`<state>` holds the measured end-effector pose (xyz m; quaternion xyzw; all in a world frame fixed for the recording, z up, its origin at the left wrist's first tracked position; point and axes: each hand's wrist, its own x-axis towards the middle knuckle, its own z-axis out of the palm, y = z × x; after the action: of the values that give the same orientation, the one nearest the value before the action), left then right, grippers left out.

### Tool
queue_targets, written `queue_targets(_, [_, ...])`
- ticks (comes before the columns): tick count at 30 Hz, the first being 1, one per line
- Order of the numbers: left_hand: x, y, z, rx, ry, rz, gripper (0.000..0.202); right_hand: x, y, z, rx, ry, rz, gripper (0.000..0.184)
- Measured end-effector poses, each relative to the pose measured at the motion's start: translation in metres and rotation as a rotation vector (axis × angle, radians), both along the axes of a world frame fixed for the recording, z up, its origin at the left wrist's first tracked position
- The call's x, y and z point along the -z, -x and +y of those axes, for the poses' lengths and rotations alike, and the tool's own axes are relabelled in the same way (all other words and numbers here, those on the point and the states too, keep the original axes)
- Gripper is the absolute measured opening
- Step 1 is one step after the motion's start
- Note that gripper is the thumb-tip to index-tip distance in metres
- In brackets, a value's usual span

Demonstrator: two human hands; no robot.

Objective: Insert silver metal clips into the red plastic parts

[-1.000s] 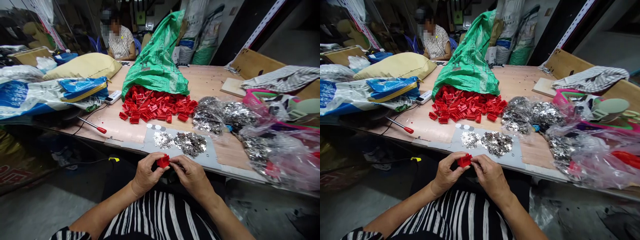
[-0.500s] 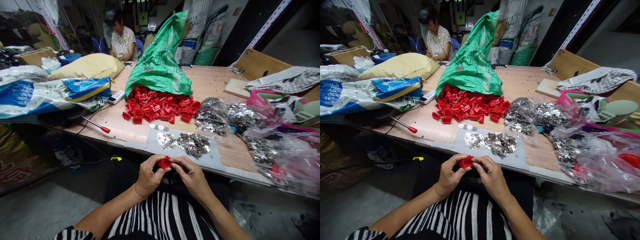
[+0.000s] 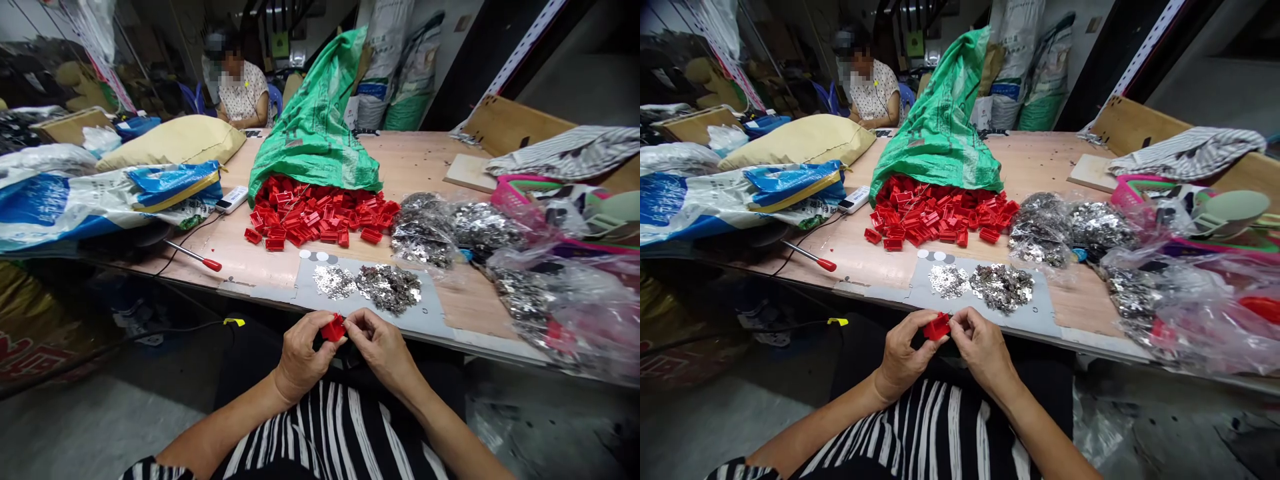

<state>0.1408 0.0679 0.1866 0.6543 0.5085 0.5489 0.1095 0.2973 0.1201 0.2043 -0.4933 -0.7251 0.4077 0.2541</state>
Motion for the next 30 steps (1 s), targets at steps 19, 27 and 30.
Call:
queue_targets(19, [0.006,0.005,0.0,0.045,0.027,-0.035,0.029,-0.02,0.006,0.006,-0.084,-0.003,-0.149,0.018])
queue_targets(27, [0.004,0.005,-0.003,-0.006,0.111,-0.079,0.027,-0.001,-0.006,0.013,-0.098,0.192,0.177,0.025])
queue_targets(30, [0.005,0.004,-0.003,0.008,0.114,-0.082,0.027,0.004,-0.008,0.013,-0.094,0.243,0.211,0.027])
